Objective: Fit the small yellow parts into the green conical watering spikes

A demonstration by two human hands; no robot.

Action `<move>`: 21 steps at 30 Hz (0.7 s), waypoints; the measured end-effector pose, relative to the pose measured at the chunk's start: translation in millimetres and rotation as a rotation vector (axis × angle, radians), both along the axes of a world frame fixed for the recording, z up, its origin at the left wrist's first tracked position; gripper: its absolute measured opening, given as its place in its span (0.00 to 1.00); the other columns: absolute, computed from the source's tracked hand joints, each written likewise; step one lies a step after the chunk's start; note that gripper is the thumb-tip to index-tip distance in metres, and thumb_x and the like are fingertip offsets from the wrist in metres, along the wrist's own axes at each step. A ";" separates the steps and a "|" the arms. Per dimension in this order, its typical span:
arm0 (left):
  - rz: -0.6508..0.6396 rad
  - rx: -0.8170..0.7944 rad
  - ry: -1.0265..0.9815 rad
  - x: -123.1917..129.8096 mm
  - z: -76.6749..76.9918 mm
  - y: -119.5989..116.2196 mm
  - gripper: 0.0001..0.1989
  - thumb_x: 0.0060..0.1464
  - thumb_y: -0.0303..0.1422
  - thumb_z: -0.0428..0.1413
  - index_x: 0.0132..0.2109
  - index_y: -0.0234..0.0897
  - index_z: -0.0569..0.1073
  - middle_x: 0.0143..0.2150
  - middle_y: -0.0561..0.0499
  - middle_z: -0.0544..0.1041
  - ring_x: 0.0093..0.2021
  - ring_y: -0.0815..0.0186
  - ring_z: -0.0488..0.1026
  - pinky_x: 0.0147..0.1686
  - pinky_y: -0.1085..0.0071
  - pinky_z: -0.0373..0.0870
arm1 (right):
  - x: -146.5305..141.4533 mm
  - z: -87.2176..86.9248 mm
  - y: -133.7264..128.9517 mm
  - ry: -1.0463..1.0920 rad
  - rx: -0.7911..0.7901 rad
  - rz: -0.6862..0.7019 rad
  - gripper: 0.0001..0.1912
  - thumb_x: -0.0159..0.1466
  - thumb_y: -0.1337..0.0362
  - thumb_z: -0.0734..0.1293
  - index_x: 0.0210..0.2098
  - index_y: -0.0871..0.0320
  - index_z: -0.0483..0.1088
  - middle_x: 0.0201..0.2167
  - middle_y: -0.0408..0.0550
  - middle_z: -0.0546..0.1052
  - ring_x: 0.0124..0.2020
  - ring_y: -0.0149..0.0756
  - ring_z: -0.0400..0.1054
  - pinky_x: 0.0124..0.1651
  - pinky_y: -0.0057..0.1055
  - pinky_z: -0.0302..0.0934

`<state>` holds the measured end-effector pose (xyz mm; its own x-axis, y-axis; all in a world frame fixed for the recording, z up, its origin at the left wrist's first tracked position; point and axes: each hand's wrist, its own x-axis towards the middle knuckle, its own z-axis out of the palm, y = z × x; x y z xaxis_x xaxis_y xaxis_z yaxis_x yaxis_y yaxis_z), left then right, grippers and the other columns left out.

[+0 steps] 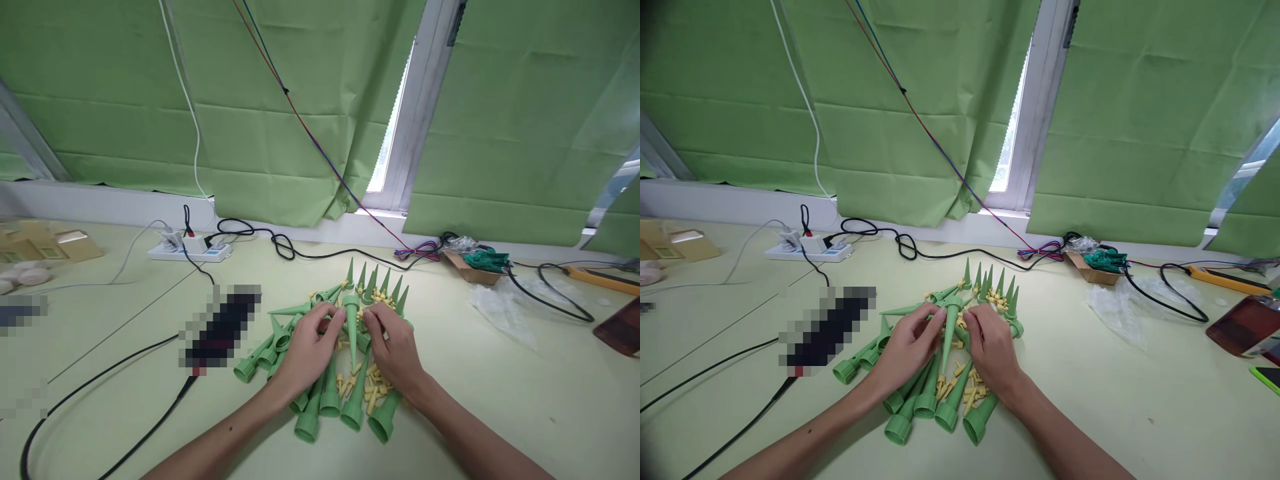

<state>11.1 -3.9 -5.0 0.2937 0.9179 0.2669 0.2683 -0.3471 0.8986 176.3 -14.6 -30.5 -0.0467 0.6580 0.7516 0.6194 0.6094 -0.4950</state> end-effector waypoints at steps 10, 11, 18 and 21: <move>-0.052 -0.046 -0.032 1.5 -0.1 -2.0 0.18 0.61 0.46 0.50 0.29 0.39 0.61 0.20 0.58 0.57 0.20 0.70 0.56 0.19 0.74 0.53 | -1.4 3.6 -2.1 -0.016 0.007 0.059 0.11 0.71 0.68 0.56 0.33 0.56 0.64 0.28 0.44 0.68 0.30 0.33 0.61 0.34 0.28 0.55; -0.051 -0.042 -0.036 1.6 -0.2 -2.2 0.18 0.61 0.46 0.50 0.29 0.39 0.61 0.20 0.58 0.57 0.20 0.70 0.56 0.19 0.74 0.53 | -1.2 3.2 -1.9 -0.020 0.001 0.055 0.11 0.71 0.68 0.55 0.33 0.56 0.63 0.27 0.44 0.67 0.29 0.32 0.61 0.33 0.28 0.55; -0.069 -0.008 -0.024 1.4 0.4 -2.4 0.14 0.60 0.43 0.52 0.32 0.38 0.63 0.28 0.56 0.59 0.26 0.69 0.59 0.22 0.75 0.56 | -0.5 -1.0 0.4 -0.052 -0.019 0.005 0.14 0.72 0.66 0.53 0.29 0.55 0.58 0.23 0.40 0.62 0.24 0.31 0.56 0.29 0.28 0.52; -0.077 0.008 -0.015 0.7 -0.3 -2.3 0.12 0.60 0.41 0.53 0.33 0.38 0.63 0.31 0.55 0.59 0.28 0.69 0.61 0.24 0.75 0.58 | -0.7 -2.8 0.9 -0.057 -0.041 -0.012 0.16 0.72 0.65 0.52 0.27 0.55 0.54 0.21 0.39 0.59 0.22 0.30 0.54 0.27 0.28 0.50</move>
